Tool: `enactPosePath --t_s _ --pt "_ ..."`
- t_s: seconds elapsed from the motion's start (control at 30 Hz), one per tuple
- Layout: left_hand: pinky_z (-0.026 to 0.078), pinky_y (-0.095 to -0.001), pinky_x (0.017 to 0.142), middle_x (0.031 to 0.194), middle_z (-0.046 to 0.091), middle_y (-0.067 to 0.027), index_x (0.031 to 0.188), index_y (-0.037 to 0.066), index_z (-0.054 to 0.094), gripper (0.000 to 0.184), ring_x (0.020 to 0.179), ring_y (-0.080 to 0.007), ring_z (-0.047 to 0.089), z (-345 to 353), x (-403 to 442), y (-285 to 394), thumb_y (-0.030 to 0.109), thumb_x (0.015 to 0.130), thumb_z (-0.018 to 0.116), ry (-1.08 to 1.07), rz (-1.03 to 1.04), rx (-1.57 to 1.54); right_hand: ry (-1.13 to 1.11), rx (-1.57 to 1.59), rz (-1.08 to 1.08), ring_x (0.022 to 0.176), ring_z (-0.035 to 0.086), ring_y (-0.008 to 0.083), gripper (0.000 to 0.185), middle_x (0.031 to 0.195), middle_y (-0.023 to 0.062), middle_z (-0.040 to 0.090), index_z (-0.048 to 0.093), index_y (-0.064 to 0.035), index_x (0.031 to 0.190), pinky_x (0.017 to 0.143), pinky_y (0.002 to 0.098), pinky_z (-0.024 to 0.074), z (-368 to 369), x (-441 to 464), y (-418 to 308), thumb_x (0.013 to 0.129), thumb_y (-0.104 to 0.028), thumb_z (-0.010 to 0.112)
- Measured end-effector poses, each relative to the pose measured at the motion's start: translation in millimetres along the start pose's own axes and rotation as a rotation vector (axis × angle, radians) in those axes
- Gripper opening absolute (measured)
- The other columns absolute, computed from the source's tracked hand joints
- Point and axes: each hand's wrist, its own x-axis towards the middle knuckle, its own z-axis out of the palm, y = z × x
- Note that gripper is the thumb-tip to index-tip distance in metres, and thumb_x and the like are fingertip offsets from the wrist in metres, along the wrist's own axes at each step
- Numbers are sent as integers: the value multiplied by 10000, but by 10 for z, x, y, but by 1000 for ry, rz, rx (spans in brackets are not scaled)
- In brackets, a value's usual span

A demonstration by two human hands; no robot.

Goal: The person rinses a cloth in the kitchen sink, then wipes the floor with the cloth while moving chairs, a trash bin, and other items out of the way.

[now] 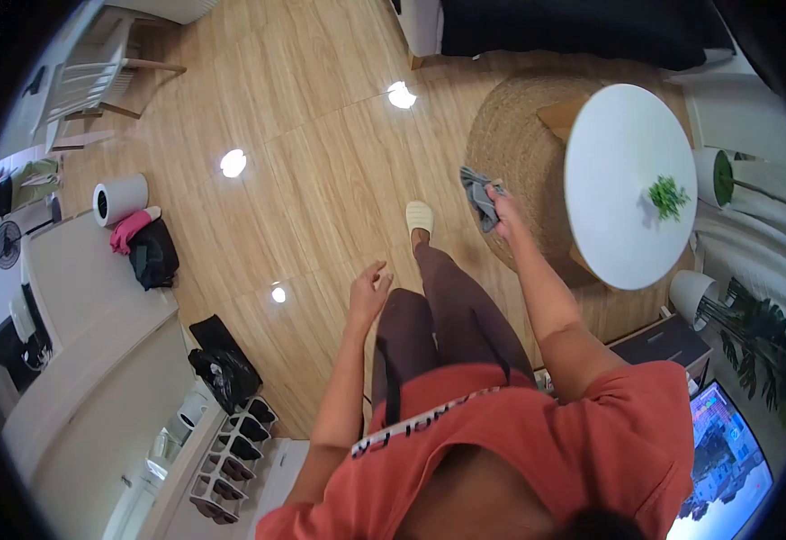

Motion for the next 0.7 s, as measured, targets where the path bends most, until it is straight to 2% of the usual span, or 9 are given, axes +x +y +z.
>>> enactPosePath --t_s 0.03,0.13,0.27,0.37,0.43,0.47,0.53,0.6,0.7 --pt "502 -303 782 1033 645 -177 1180 16 574 346 965 -210 632 28 157 -30 157 866 606 25 18 -74 14 -6 12 814 611 166 268 967 84 630 557 -4 1100 721 306 494 168 328 119 876 -146 594" --pt "495 -305 802 1053 642 -157 1199 35 564 350 980 -215 624 55 632 -155 141 869 608 -33 -112 -241 48 -76 -27 831 607 166 274 974 87 629 562 4 1087 723 298 484 649 1432 413 872 -162 600" --pt "486 -305 827 1059 637 -155 1199 30 560 351 993 -218 619 176 1187 -487 154 874 606 -13 -113 -77 124 -350 -168 901 599 208 285 994 105 636 606 -17 1061 775 327 456 1211 2951 699 864 -223 600" --pt "484 -312 844 1061 634 -167 1188 24 564 336 998 -212 618 327 1482 -838 146 877 599 -50 -164 -122 176 -847 -436 960 581 315 369 1045 178 616 609 -59 1089 870 406 423 1613 3845 615 854 -337 553" --pt "496 -357 840 1166 587 -180 1173 2 555 327 1041 -296 598 339 1611 -1023 124 872 591 -119 -177 -98 171 -1168 -670 1118 486 327 398 1153 165 566 595 -111 1137 975 432 340 1726 4481 743 858 -383 519" --pt "489 -361 852 1186 574 -185 1179 10 554 323 1076 -290 581 313 1667 -1128 114 875 585 -172 -232 -65 136 -1258 -701 1179 408 349 424 1224 160 505 579 -153 1164 999 469 294 1755 4690 859 855 -435 509" --pt "483 -363 862 1186 574 -186 1181 12 553 325 1085 -293 575 229 1807 -1062 118 876 587 -160 -233 -59 95 -1353 -703 1240 331 371 451 1296 156 444 563 -196 1191 1023 506 247 1712 4856 1226 852 -486 498" --pt "477 -365 872 1186 573 -187 1182 14 552 326 1094 -296 570 115 1889 -1033 121 877 589 -150 -226 -48 125 -1758 -1137 1257 245 428 498 1373 145 336 542 -264 1206 999 588 218 1593 4542 1626 825 -579 486" --pt "463 -372 894 1179 573 -196 1182 5 548 336 1097 -309 567 7 1893 -1065 136 877 597 -156 -318 -153 62 -1876 -1138 1220 282 413 491 1351 138 331 530 -274 1204 971 606 213 1046 4180 2186 811 -567 513"
